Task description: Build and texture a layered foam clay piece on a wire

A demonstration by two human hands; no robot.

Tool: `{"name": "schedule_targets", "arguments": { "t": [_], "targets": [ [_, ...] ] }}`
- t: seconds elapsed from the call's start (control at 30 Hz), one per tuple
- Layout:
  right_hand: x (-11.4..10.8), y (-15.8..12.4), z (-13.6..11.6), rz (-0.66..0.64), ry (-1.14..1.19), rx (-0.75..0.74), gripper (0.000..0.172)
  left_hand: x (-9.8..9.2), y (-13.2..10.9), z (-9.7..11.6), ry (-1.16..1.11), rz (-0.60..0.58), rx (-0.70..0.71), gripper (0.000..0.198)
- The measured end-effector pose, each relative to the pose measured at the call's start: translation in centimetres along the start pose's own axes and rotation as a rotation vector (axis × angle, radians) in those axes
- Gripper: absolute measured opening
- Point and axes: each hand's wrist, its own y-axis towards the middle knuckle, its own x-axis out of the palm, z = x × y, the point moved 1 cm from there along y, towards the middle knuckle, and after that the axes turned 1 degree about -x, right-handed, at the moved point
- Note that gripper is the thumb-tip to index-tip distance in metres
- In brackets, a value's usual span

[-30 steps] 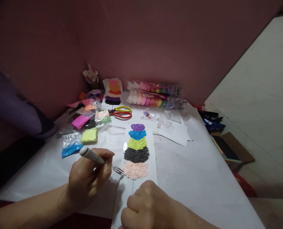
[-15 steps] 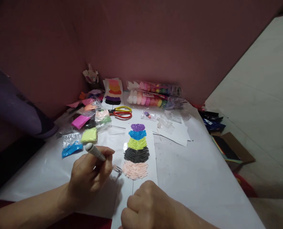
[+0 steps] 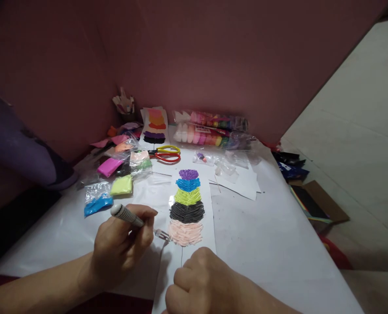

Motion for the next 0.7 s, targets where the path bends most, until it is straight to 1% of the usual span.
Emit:
{"name": "schedule_targets", "arguments": {
  "t": [0.13,0.27,0.33,0.5,0.7],
  "targets": [
    [-0.13,0.17,-0.01,-0.013,-0.018,0.019,0.055,0.13,-0.05,0.03,0.013,-0.02,0.025,0.017],
    [-0.2,0.27,-0.1,-0.005,-0.001,0.011,0.056,0.01,-0.06,0.39,-0.004,-0.061,0.102,0.016],
    [-0.19,0.25,-0.18,0.001,0.009,0.006,0.057,-0.22,-0.1,0.5,0.0,-0.049,0.116,0.018],
    [-0.22,0.24,-0.23,-0.001,-0.018,0.026,0.056,-0.57,0.08,0.36,0.023,-0.019,0.072,0.015],
    [-0.12,0.2,0.04,0.017,0.005,0.007,0.057,-0.2,0.14,0.28,0.015,-0.024,0.12,0.014]
  ]
}}
